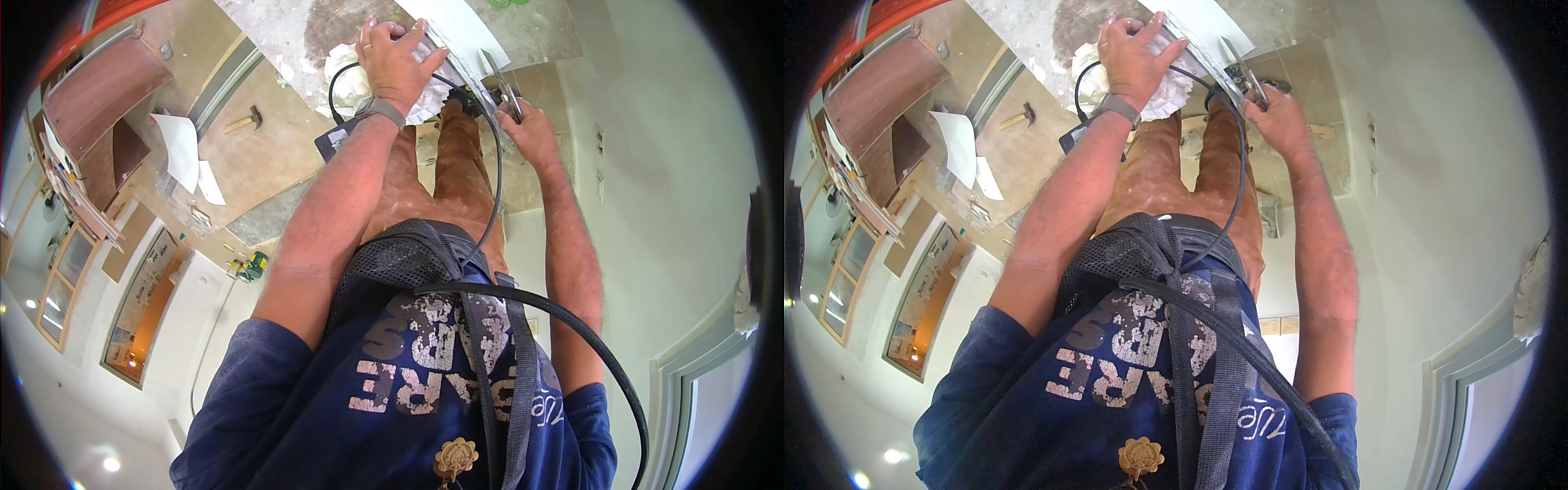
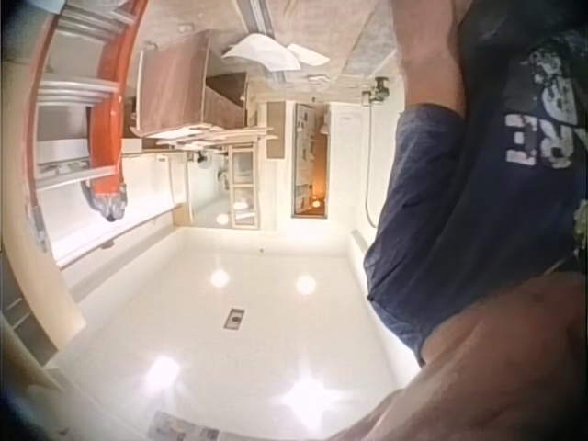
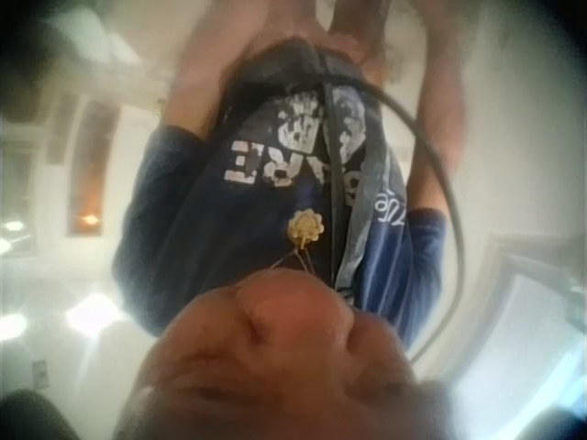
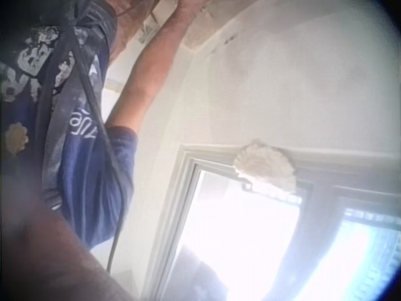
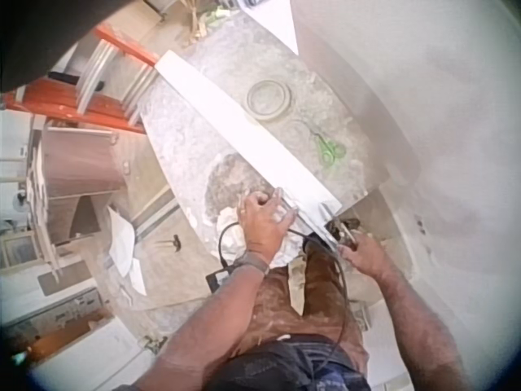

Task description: The person uses a metal straightedge and a utility knife to score and cut a long strip of white material on a workbench. After cutting, the person picks up a pair of scissors and trims the edge of the cut strip.

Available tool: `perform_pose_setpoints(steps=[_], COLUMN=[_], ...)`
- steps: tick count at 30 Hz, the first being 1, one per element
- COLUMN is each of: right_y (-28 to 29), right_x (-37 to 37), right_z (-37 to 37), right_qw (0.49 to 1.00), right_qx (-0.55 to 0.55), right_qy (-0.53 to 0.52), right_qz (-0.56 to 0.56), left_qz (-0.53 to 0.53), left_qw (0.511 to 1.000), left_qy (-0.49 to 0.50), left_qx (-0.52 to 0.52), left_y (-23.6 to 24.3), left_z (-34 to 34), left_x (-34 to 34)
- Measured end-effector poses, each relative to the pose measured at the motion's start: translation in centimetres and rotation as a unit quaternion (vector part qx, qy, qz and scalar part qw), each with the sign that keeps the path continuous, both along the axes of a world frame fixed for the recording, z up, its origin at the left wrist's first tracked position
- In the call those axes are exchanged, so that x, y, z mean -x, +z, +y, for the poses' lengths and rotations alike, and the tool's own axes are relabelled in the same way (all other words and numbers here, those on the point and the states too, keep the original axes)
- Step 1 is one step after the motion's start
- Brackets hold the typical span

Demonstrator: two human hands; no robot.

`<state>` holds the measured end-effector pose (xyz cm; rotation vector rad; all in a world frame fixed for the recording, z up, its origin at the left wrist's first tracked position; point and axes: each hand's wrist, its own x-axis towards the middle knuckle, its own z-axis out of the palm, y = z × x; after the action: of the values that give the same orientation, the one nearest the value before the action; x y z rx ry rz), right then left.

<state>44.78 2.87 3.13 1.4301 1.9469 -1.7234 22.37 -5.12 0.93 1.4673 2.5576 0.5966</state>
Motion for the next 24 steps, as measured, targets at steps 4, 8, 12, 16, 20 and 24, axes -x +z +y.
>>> perform_pose_setpoints(steps=[4,8,12,16,20,24], right_y=[-0.1,-0.4,-0.3,-0.6,-0.1,-0.1], right_x=[0.0,-0.2,-0.2,-0.4,-0.1,-0.1], right_z=[-0.3,0.2,0.9,1.1,1.3,1.1], right_qw=[1.000,1.000,0.999,0.999,0.998,0.999], right_qx=[-0.010,-0.013,-0.008,-0.025,-0.020,-0.013], right_qy=[-0.005,0.001,0.017,0.023,0.036,0.031], right_qz=[0.000,-0.012,-0.039,-0.037,-0.038,-0.036], left_qz=[-0.037,-0.056,-0.049,-0.051,-0.064,-0.039], left_qw=[0.999,0.998,0.998,0.999,0.998,0.999], left_qy=[0.008,0.028,0.034,0.004,0.006,0.000], left_qx=[0.001,-0.007,-0.001,0.011,0.002,0.005], left_y=[-0.6,-1.1,0.2,2.3,2.4,2.4], left_z=[-0.2,-0.3,0.1,1.1,1.2,1.2], left_x=[0.1,0.0,-0.3,-0.2,0.0,0.0])
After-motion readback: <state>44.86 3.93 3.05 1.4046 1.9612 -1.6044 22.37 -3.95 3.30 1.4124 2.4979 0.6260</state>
